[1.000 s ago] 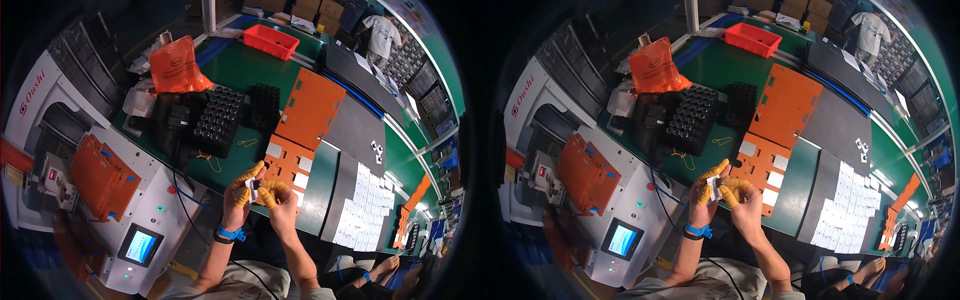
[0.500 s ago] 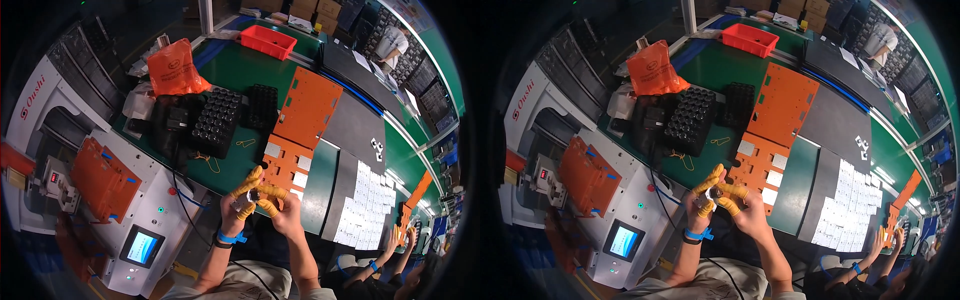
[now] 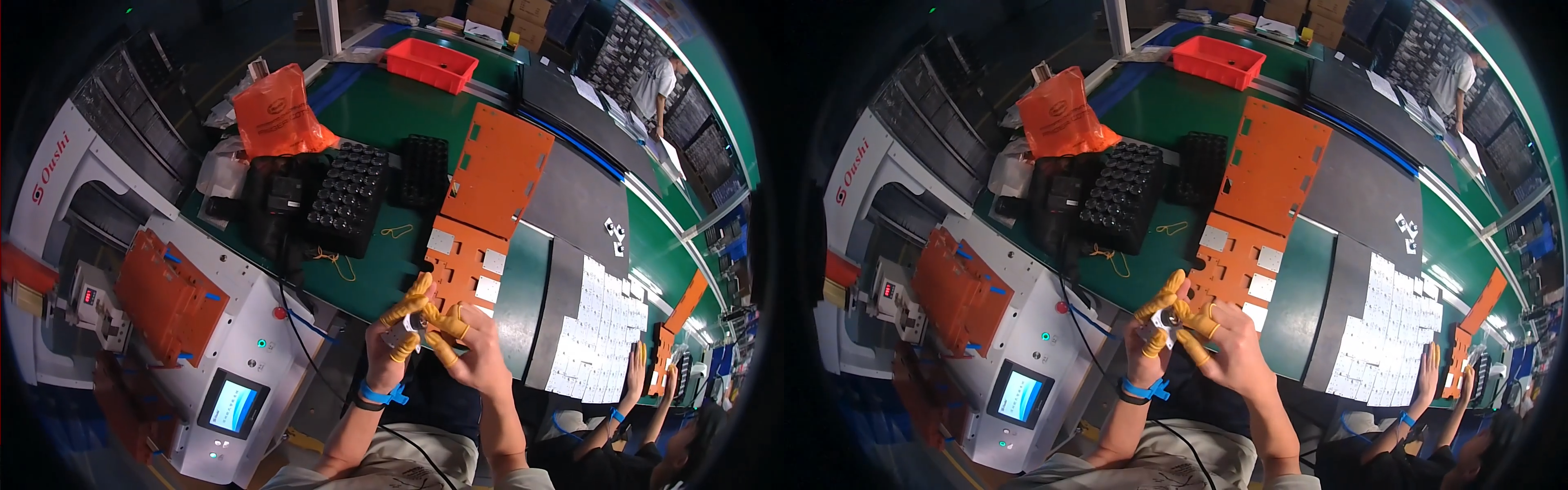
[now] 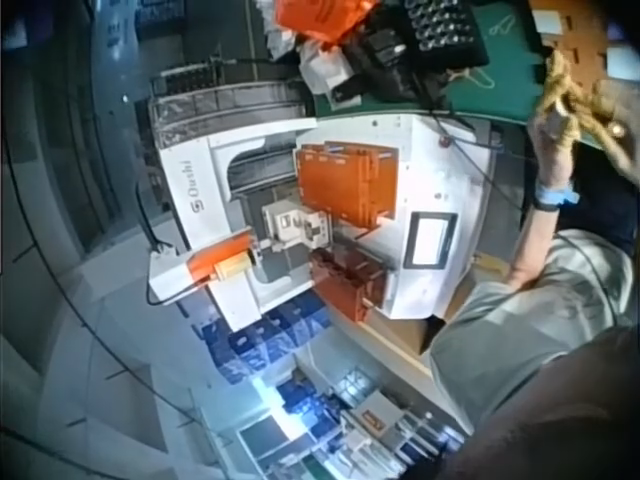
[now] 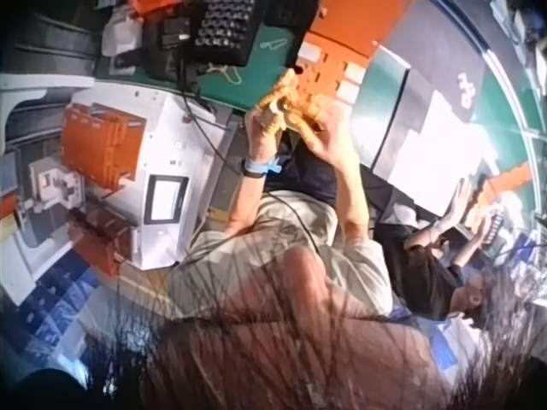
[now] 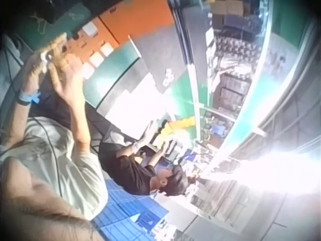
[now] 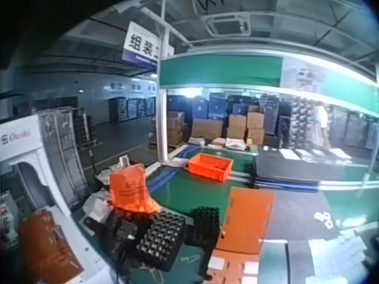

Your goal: Assembling and labeling plastic components at a factory workstation.

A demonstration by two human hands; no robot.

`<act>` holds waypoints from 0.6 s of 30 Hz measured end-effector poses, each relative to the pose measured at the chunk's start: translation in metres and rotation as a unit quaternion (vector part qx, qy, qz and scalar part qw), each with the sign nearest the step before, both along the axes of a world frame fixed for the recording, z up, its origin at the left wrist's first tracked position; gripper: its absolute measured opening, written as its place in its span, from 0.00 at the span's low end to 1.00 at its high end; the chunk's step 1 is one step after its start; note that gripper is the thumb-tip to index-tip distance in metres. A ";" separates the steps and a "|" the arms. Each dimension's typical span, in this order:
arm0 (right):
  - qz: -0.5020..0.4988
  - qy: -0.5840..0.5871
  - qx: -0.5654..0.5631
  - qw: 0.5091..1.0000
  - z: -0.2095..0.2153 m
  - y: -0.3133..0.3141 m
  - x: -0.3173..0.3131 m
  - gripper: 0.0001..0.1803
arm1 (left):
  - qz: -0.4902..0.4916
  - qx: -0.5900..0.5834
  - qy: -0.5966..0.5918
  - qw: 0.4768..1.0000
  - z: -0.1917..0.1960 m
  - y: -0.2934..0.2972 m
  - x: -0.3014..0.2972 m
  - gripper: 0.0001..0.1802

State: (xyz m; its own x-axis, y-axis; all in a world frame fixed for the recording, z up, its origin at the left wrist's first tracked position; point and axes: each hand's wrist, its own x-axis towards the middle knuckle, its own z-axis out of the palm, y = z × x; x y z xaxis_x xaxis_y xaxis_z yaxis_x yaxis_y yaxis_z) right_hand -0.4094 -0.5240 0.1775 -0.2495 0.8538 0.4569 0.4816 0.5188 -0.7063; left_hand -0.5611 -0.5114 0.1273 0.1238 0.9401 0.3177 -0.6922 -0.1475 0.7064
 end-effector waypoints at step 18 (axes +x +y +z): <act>-0.139 0.061 -0.002 0.988 -0.078 0.005 0.011 0.16 | -0.026 -0.147 0.263 0.953 -0.030 0.013 0.004 0.18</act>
State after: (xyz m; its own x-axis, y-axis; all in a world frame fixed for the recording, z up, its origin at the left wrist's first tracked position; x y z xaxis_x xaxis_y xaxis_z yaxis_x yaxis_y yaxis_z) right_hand -0.3987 -0.5189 0.0991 0.0512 0.8831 0.4663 0.5171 0.3760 -0.7689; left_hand -0.5566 -0.4988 0.0969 0.2424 0.9671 -0.0769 -0.2313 0.1346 0.9635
